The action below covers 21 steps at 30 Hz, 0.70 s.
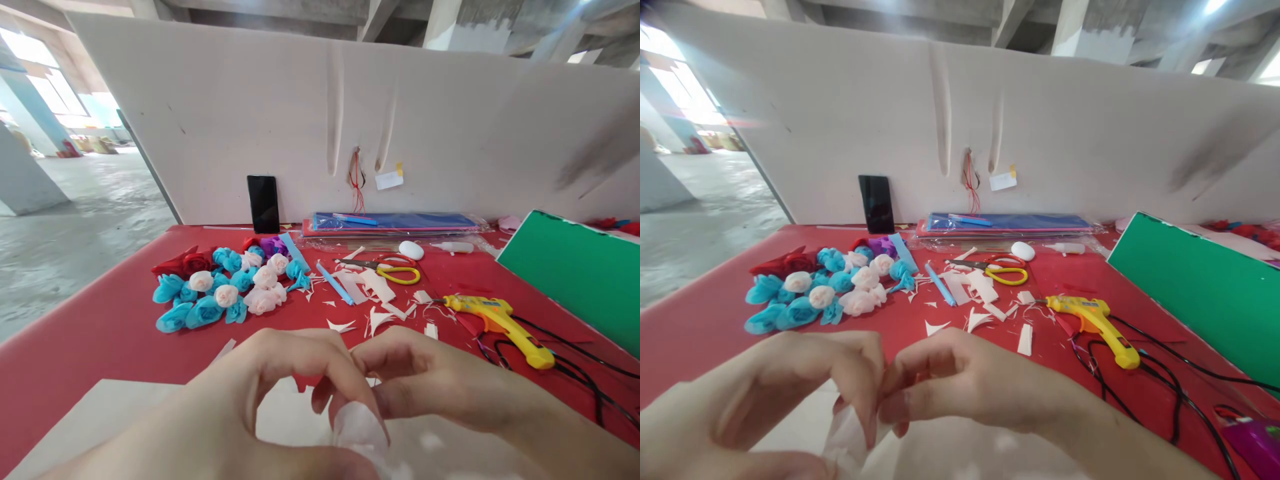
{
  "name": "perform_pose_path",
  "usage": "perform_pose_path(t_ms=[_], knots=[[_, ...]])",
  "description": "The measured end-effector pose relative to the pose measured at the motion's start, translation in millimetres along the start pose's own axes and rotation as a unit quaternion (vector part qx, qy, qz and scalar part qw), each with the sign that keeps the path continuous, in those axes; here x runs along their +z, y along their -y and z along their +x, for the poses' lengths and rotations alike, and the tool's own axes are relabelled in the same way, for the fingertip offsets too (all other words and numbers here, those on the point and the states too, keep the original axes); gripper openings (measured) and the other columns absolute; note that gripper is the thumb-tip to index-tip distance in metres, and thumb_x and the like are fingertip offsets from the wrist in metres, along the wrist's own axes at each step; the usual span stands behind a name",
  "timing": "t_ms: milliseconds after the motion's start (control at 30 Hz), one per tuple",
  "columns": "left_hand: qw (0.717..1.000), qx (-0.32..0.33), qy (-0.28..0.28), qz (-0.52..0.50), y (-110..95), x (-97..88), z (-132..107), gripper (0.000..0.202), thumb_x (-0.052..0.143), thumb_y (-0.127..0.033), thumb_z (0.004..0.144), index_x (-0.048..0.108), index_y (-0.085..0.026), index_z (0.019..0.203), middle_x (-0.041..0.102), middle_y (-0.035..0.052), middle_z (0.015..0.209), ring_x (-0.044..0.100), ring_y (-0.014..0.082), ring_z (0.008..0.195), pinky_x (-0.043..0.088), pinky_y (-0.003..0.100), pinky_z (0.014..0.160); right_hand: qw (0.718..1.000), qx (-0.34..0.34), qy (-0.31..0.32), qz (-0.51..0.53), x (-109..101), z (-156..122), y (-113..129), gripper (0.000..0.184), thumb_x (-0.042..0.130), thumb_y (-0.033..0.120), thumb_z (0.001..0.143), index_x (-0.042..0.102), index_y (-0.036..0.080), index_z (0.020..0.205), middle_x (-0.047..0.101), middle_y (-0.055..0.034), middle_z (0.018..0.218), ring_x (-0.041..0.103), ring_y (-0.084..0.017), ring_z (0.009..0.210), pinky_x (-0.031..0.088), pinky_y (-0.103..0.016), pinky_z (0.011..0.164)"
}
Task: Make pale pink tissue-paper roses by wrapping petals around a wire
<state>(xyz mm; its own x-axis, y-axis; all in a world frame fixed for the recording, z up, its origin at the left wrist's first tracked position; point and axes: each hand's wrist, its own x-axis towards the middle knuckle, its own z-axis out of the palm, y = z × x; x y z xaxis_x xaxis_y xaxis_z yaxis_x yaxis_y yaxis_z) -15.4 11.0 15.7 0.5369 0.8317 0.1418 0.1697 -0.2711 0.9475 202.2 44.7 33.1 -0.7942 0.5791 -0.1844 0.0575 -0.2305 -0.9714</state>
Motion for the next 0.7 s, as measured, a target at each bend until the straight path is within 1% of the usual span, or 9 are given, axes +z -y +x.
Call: perform_pose_path(t_ms=[67,133,167,200,300,400,533,633,700], knots=[[1.0,0.002,0.016,-0.017,0,-2.0,0,0.015,0.071,-0.029,0.081,0.067,-0.037,0.093,0.069,-0.0076,0.093,0.066,0.0136,0.082,0.056,0.023,0.078,1.0,0.01,0.009,0.004,0,0,-1,0.032,0.07,0.047,0.079,0.078,0.016,0.083,0.057,0.0008,0.074,0.053,-0.011,0.075,0.044,-0.024,0.08],[0.998,-0.008,0.055,-0.035,-3,-4.9,4,0.017,0.069,-0.026,0.083,0.069,-0.038,0.096,0.069,-0.0065,0.093,0.066,0.0152,0.089,0.054,0.027,0.086,0.999,0.016,0.021,0.019,-1,1,-4,0.035,0.071,0.048,0.077,0.077,0.014,0.084,0.058,0.0,0.074,0.054,-0.011,0.076,0.043,-0.025,0.081],[0.997,-0.024,0.066,-0.043,-5,-6.5,6,0.013,0.069,-0.028,0.084,0.069,-0.036,0.093,0.068,-0.0055,0.095,0.066,0.0158,0.091,0.053,0.028,0.088,0.999,0.016,0.028,0.031,-2,2,-7,0.035,0.071,0.047,0.076,0.077,0.014,0.086,0.059,-0.0005,0.076,0.054,-0.011,0.076,0.043,-0.025,0.081],[0.993,-0.042,0.095,-0.05,-7,-7.8,8,0.01,0.071,-0.031,0.083,0.07,-0.035,0.092,0.068,-0.005,0.096,0.065,0.0162,0.092,0.051,0.028,0.089,0.998,0.018,0.033,0.041,-3,3,-10,0.033,0.072,0.043,0.076,0.077,0.014,0.088,0.06,-0.0011,0.077,0.054,-0.011,0.076,0.043,-0.025,0.08],[0.985,-0.087,0.129,-0.072,-12,-9.2,12,0.007,0.071,-0.036,0.083,0.071,-0.031,0.088,0.068,-0.0034,0.091,0.064,0.0175,0.092,0.05,0.029,0.088,0.997,0.019,0.046,0.06,-7,6,-17,0.023,0.07,0.03,0.076,0.076,0.012,0.088,0.062,-0.0018,0.08,0.053,-0.009,0.071,0.042,-0.021,0.07],[0.981,-0.103,0.126,-0.107,-12,-7.3,9,0.009,0.069,-0.039,0.084,0.07,-0.031,0.087,0.066,-0.0042,0.086,0.064,0.0168,0.086,0.051,0.03,0.085,0.997,0.009,0.054,0.06,-8,8,-20,0.019,0.067,0.025,0.076,0.076,0.011,0.085,0.061,-0.0019,0.076,0.051,-0.008,0.066,0.039,-0.019,0.064],[0.983,-0.102,0.109,-0.109,-12,-6.1,9,0.006,0.071,-0.038,0.083,0.072,-0.033,0.087,0.067,-0.0056,0.087,0.063,0.0151,0.083,0.051,0.028,0.086,0.998,0.006,0.043,0.051,-8,8,-18,0.019,0.066,0.024,0.075,0.076,0.012,0.085,0.06,-0.0021,0.076,0.053,-0.01,0.07,0.039,-0.022,0.066],[0.983,-0.116,0.103,-0.094,-15,-7.2,14,0.013,0.071,-0.046,0.081,0.074,-0.034,0.082,0.067,-0.0069,0.082,0.061,0.0121,0.073,0.051,0.023,0.078,0.998,0.011,0.03,0.056,-8,8,-18,0.02,0.067,0.025,0.074,0.075,0.012,0.086,0.061,-0.0019,0.076,0.053,-0.01,0.07,0.04,-0.023,0.068],[0.985,-0.122,0.088,-0.087,-16,-7.8,16,0.018,0.068,-0.052,0.081,0.075,-0.036,0.085,0.068,-0.0069,0.083,0.063,0.0127,0.075,0.052,0.022,0.077,0.997,0.013,0.023,0.068,-9,7,-19,0.02,0.069,0.026,0.072,0.074,0.011,0.085,0.062,-0.0018,0.075,0.053,-0.009,0.068,0.04,-0.023,0.068]])
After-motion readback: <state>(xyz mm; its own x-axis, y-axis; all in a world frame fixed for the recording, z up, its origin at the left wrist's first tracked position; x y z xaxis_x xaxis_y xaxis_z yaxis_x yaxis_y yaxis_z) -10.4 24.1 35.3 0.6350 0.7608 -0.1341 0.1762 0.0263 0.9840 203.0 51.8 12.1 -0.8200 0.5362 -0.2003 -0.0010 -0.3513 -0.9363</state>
